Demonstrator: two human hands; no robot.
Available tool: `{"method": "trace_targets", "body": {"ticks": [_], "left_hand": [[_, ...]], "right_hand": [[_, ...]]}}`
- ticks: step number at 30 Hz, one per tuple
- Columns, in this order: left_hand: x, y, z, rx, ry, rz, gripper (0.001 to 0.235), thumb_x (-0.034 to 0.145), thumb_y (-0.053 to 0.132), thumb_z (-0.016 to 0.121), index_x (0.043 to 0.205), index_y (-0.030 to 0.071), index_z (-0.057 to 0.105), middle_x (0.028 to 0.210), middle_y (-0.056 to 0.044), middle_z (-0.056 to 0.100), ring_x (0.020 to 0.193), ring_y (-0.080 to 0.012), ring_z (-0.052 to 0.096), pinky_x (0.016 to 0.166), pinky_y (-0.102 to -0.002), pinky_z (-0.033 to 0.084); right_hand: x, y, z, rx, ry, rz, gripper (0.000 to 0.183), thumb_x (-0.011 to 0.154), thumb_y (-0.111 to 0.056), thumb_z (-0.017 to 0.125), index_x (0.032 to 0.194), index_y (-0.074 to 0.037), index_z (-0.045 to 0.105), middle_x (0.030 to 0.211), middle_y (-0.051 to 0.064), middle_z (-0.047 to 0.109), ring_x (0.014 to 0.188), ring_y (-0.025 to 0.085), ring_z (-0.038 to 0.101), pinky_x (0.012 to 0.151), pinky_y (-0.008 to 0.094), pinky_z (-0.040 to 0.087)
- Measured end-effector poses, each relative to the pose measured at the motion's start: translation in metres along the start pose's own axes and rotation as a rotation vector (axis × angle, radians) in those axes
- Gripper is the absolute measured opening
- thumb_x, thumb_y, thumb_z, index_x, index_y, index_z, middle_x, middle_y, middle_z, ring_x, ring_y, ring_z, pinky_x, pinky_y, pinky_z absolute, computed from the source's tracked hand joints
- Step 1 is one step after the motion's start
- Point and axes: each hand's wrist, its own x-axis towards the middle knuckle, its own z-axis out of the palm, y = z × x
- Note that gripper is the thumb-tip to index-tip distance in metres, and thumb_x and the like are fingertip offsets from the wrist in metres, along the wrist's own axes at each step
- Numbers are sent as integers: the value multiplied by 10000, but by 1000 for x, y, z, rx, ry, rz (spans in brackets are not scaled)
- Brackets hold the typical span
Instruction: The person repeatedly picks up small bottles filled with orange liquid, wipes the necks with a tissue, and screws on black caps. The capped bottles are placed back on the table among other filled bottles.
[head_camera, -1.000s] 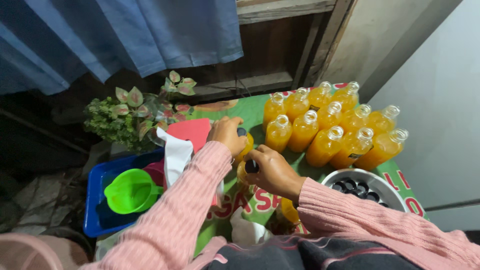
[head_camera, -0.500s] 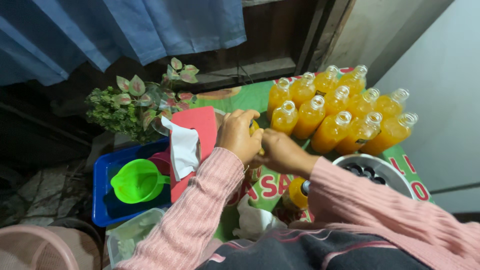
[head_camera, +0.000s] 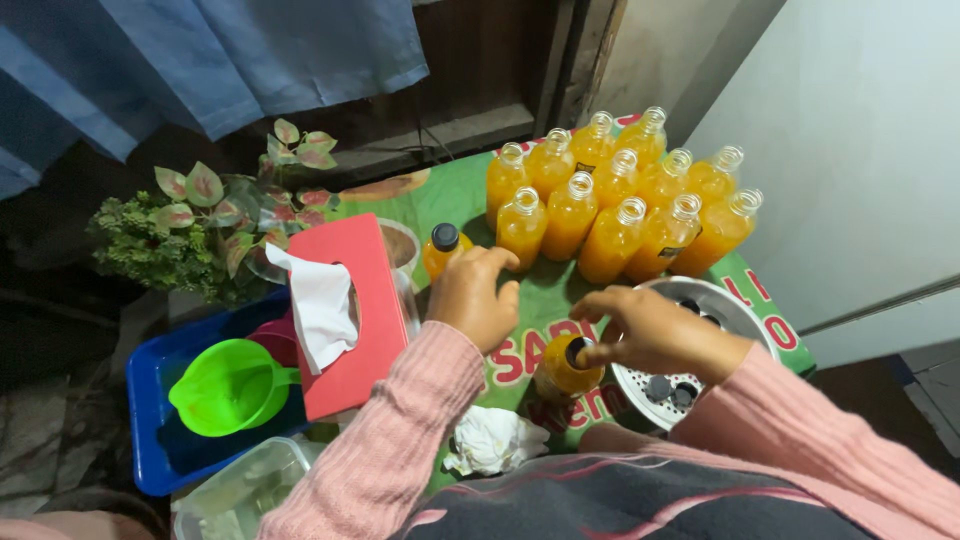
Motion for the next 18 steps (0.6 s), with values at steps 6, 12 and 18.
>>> {"method": "trace_targets", "body": {"ticks": [6, 12, 18], "left_hand": [[-2, -13, -11, 4, 83, -40, 223, 784, 126, 748, 996, 58, 739, 1000, -162, 713, 997, -361, 650, 878, -456, 521], [-20, -13, -16, 13, 103, -43, 197, 783, 117, 738, 967, 45, 738, 980, -163, 715, 976, -367, 646, 872, -464, 516], [-35, -18, -20, 25, 113, -68, 171, 799, 105, 722, 959, 48, 737, 984, -161, 710, 988, -376, 634, 886, -470, 513]], "right_hand": [[-4, -3, 40, -64, 142, -185, 611, 681, -257, 882, 1238, -123, 669, 1089, 144, 632, 1013, 361, 652, 868, 430, 542], [4, -2, 55, -24, 246, -123, 353, 738, -174, 797, 1067, -81, 711, 1018, 160, 652, 906, 366, 686, 815, 417, 570], [11, -13, 58, 31, 300, -183, 381, 690, -205, 844, 1017, -48, 728, 945, 184, 656, 869, 358, 682, 783, 425, 559]]}}
